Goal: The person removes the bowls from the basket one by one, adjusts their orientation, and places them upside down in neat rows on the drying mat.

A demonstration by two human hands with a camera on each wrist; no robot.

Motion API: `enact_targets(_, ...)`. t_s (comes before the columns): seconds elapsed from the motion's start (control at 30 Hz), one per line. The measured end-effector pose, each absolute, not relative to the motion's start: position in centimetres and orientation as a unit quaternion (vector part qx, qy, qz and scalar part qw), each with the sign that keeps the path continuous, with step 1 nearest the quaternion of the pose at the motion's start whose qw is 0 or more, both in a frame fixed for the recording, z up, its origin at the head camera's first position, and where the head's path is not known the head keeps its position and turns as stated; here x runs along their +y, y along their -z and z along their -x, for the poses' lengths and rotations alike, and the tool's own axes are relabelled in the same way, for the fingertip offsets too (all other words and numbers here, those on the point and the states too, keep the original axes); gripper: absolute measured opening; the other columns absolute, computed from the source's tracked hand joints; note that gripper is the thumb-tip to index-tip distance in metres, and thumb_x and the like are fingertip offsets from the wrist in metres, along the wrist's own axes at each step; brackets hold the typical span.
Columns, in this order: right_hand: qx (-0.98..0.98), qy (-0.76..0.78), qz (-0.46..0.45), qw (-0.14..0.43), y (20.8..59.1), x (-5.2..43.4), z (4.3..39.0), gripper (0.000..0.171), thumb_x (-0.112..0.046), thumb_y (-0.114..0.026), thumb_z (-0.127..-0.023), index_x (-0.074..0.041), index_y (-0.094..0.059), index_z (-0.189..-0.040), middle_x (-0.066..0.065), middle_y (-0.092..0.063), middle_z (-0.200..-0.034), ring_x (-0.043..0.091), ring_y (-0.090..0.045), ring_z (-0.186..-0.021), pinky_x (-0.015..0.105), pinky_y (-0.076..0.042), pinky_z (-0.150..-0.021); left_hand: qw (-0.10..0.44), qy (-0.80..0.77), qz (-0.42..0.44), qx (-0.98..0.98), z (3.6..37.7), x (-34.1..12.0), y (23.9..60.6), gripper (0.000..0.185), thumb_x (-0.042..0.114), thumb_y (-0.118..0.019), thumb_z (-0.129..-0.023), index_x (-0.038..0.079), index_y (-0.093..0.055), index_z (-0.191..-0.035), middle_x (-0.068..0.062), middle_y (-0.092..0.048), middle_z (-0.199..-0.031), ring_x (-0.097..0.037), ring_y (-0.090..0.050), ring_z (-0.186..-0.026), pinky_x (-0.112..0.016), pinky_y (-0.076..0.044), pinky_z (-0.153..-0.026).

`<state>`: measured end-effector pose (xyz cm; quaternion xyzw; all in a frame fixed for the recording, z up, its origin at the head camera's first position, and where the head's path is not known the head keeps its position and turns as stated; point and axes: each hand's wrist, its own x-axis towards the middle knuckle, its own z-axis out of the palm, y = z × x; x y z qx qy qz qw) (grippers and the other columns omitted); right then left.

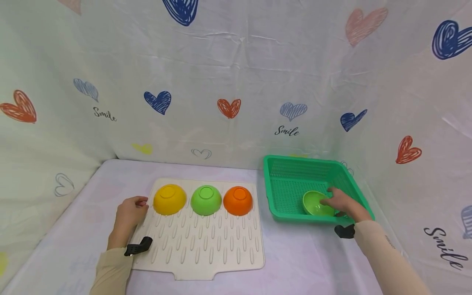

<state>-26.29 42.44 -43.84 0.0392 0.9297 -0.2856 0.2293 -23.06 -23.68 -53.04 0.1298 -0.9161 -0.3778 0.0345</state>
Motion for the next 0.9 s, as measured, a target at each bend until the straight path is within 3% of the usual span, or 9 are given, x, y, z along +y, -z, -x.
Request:
enact_targets(0.13, 0.934, 0.288, -0.018, 0.211, 43.89, 42.6, 26.14, 0.062, -0.006, -0.055, -0.101, 0.024, -0.025, -0.147, 0.051, -0.039, -0.135, 0.045, -0.066, -0.105, 0.044, -0.064, -0.075, 0.035, 0.378, -0.13, -0.916, 23.13, -23.67, 53.07, 0.032, 0.007, -0.061, -0.097, -0.008, -0.066, -0.124, -0.025, -0.069, -0.11, -0.041, -0.064, -0.1, -0.056, -0.053, -0.091)
enact_targets(0.23, 0.936, 0.294, -0.005, 0.192, 43.86, 42.71, 26.06, 0.052, 0.003, -0.054, -0.098, 0.026, -0.035, -0.14, 0.049, -0.048, -0.125, 0.029, -0.072, -0.086, 0.04, -0.064, -0.069, 0.039, 0.378, -0.127, -0.916, 23.11, -23.68, 53.12, 0.032, 0.007, -0.061, -0.097, -0.009, -0.066, -0.123, -0.025, -0.07, -0.108, -0.04, -0.064, -0.099, -0.055, -0.053, -0.091)
enact_targets(0.3, 0.936, 0.302, 0.0, 0.182, 43.81, 42.77, 26.01, 0.049, 0.006, -0.055, -0.097, 0.027, -0.038, -0.138, 0.047, -0.051, -0.121, 0.026, -0.072, -0.08, 0.038, -0.064, -0.067, 0.04, 0.377, -0.125, -0.917, 23.04, -23.68, 53.09, 0.031, 0.007, -0.061, -0.097, -0.009, -0.066, -0.123, -0.025, -0.07, -0.107, -0.04, -0.064, -0.098, -0.055, -0.053, -0.09)
enact_targets(0.9, 0.926, 0.348, 0.008, 0.142, 43.14, 43.06, 25.32, 0.05, 0.001, -0.053, -0.1, 0.023, -0.039, -0.142, 0.048, -0.053, -0.127, 0.03, -0.076, -0.077, 0.04, -0.065, -0.068, 0.044, 0.375, -0.122, -0.918, 22.77, -23.61, 52.93, 0.032, 0.007, -0.061, -0.098, -0.01, -0.066, -0.124, -0.026, -0.07, -0.11, -0.042, -0.065, -0.1, -0.057, -0.053, -0.092)
